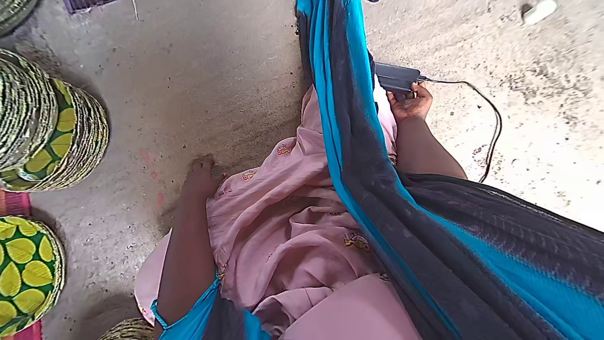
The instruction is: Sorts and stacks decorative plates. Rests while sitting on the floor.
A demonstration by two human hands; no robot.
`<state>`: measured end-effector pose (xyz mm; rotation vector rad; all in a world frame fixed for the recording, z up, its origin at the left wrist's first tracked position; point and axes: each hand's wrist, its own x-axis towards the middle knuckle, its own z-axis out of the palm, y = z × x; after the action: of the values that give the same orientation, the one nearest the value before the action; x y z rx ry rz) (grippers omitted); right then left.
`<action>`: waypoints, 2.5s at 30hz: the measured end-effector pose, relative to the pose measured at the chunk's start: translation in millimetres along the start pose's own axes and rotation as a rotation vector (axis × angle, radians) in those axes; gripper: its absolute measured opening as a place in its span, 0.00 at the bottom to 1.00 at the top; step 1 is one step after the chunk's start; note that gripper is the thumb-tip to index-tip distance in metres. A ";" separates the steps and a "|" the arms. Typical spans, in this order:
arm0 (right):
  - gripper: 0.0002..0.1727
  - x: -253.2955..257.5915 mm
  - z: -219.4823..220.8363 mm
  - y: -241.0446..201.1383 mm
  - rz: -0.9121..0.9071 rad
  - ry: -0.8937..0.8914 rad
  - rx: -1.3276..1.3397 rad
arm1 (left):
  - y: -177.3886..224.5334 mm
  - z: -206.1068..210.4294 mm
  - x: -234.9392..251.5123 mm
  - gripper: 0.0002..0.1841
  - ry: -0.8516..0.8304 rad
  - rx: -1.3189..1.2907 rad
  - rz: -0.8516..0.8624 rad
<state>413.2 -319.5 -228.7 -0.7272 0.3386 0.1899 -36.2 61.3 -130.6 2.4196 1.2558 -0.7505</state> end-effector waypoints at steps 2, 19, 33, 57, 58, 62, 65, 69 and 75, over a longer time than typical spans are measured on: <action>0.25 -1.1 1.6 0.2 -0.006 0.012 0.005 | 0.8 -0.6 -0.7 0.36 -0.003 0.001 -0.006; 0.24 1.9 -4.3 1.4 -0.043 -0.057 -0.016 | -3.0 1.9 5.7 0.36 0.001 0.019 -0.010; 0.31 4.7 -8.0 4.0 -0.092 -0.112 -0.022 | -4.6 2.1 5.5 0.38 -0.002 0.009 -0.002; 0.39 3.6 -4.1 2.4 -0.091 -0.173 -0.063 | -5.5 3.2 5.6 0.37 0.010 -0.015 -0.004; 0.41 3.9 -2.6 1.9 -0.094 -0.227 -0.078 | -5.5 2.9 5.2 0.37 0.013 -0.015 -0.002; 0.38 6.9 9.0 0.4 -0.133 -0.370 -0.087 | -5.1 3.2 6.6 0.37 0.026 -0.003 0.007; 0.33 11.4 12.1 1.6 -0.185 -0.453 -0.058 | -5.1 3.3 7.8 0.37 0.027 0.004 0.006; 0.26 11.5 12.3 2.0 -0.223 -0.492 -0.042 | -3.8 3.3 7.5 0.37 0.027 0.014 0.002; 0.22 15.2 9.0 -1.0 -0.205 -0.637 -0.045 | -3.6 3.7 5.6 0.36 0.039 0.009 0.001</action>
<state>429.8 -313.4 -227.4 -0.7027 -0.3468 0.2239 -37.7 65.2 -136.9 2.4529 1.2685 -0.7134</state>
